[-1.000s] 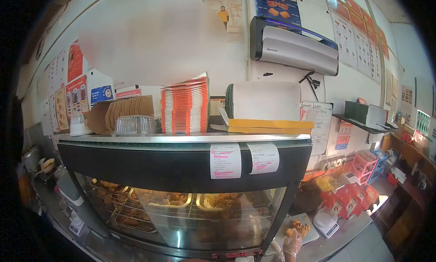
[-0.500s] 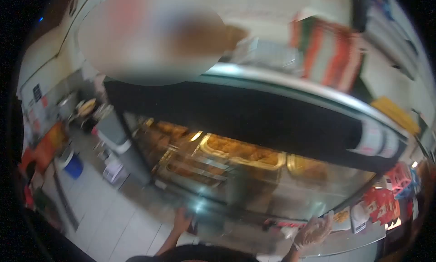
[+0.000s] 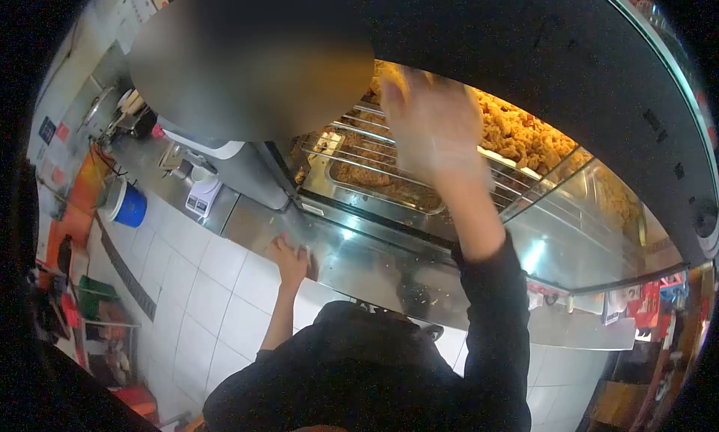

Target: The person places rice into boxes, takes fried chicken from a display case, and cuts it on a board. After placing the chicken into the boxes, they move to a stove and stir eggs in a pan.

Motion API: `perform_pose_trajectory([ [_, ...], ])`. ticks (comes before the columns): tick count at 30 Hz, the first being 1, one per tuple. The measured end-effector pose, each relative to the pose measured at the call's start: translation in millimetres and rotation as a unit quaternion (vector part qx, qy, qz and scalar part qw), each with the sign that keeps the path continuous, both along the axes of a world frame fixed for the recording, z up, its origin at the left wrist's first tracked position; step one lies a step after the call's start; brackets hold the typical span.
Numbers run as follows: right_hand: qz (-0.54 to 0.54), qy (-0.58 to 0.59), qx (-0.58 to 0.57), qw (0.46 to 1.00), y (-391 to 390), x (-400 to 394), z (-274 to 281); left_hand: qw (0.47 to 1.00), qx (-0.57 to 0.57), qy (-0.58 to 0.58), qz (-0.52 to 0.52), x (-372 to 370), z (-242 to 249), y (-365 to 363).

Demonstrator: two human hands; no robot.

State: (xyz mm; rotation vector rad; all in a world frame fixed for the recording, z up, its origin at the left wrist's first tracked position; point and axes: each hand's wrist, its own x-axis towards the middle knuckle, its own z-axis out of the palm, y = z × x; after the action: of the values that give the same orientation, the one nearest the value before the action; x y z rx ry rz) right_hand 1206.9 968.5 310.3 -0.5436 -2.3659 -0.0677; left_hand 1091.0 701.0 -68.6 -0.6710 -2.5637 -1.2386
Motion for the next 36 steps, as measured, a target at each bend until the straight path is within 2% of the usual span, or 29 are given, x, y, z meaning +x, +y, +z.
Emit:
perform_pose_trajectory([
  [2, -0.109, -0.036, -0.008, 0.993, 38.7, -42.6, 1.1, 0.999, 0.027, -0.039, -0.017, -3.2, -5.0, 6.0],
  [4, -0.146, -0.097, -0.061, 0.983, 70.4, -62.4, 7.6, 0.997, 0.048, -0.059, -0.034, -6.0, -6.8, 3.2],
  [9, -0.119, -0.160, -0.137, 0.970, 106.9, -70.2, 26.3, 0.992, 0.091, -0.072, -0.043, -16.4, -4.0, -2.5],
  [12, -0.100, -0.166, -0.162, 0.967, 115.7, -71.8, 33.6, 0.981, 0.132, -0.136, -0.028, -16.6, -6.9, -9.7],
  [22, -0.084, -0.176, -0.192, 0.962, 119.8, -114.6, 28.2, 0.982, 0.111, -0.148, -0.032, 1.3, 5.3, -26.9],
  [28, -0.079, -0.147, -0.199, 0.966, 125.9, -91.6, 35.7, 0.986, 0.091, -0.132, -0.039, -1.5, -17.8, -48.1],
  [34, -0.067, -0.117, -0.203, 0.970, 119.2, -65.5, 26.2, 0.971, 0.144, -0.181, -0.057, -12.1, -8.8, -38.8],
  [36, -0.064, -0.111, -0.204, 0.971, 116.5, -59.0, 22.4, 0.962, 0.158, -0.212, -0.058, -10.9, 8.7, -30.9],
])
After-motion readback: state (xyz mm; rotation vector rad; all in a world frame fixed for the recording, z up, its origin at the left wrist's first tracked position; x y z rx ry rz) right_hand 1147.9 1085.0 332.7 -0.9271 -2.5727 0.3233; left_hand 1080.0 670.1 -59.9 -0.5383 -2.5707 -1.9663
